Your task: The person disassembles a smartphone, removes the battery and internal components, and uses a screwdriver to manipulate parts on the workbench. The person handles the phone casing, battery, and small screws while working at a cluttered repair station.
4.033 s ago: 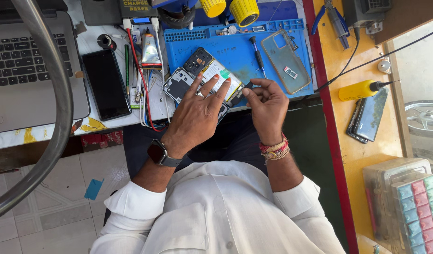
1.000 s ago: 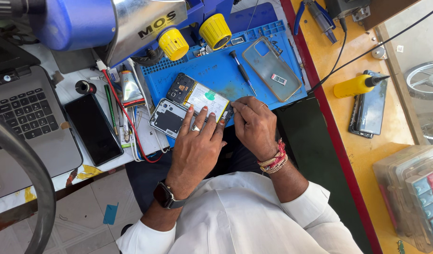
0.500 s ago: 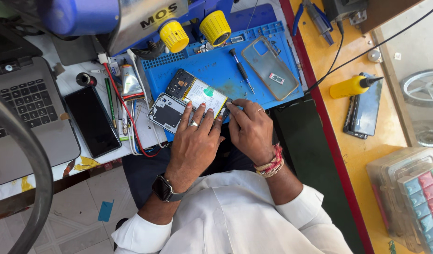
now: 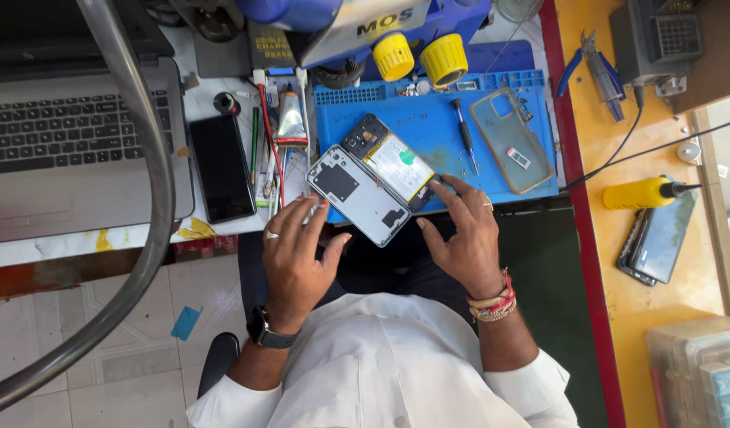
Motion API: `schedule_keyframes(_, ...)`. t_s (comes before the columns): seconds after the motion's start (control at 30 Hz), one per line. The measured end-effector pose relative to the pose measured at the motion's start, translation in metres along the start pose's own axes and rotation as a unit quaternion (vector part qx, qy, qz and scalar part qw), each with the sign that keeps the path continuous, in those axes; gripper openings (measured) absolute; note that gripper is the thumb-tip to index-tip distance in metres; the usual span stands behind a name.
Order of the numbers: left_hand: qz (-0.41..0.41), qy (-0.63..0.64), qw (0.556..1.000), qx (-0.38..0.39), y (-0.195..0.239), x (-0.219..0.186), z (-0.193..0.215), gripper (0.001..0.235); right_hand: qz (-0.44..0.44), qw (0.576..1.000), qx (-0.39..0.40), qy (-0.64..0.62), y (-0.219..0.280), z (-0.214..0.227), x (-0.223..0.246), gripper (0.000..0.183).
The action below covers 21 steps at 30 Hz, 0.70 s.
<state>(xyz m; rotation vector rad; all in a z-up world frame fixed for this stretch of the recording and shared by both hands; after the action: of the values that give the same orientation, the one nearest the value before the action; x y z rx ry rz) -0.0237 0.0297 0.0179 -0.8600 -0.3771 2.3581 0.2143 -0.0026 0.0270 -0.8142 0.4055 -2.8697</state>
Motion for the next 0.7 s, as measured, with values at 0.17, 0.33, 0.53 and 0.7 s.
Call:
schedule_keyframes(0.17,0.026,-0.015,0.999,0.011,0.01,0.002,-0.007,0.059,0.008,0.999,-0.043,-0.001,0.002,0.005,-0.002,0.043)
schedule_keyframes(0.33,-0.019,0.003,1.0,-0.018,0.026,0.002,-0.004,0.047,-0.091,0.989,-0.111,0.044,-0.008,0.025,-0.032,0.007)
schedule_keyframes(0.53,0.014,-0.012,1.0,-0.011,0.076,0.015,-0.011,0.04,-0.106,0.989,-0.069,0.079,-0.059,0.023,-0.07,0.013)
schedule_keyframes(0.7,0.108,-0.036,0.992,0.058,0.135,0.036,-0.036,0.041,-0.174,0.978,-0.014,0.115,-0.084,0.001,-0.075,0.021)
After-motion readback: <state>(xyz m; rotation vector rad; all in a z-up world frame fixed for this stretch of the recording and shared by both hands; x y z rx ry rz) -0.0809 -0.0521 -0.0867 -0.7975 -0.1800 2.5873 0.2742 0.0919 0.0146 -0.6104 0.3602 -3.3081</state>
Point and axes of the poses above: each hand's wrist, its own y-axis away from the middle knuckle, its own z-axis out of the back of the hand, x = y × z, the point moved 4 cm from there along -y, towards the middle knuckle, and after that the axes turned 10 degrees about x, right-handed, at the moved point
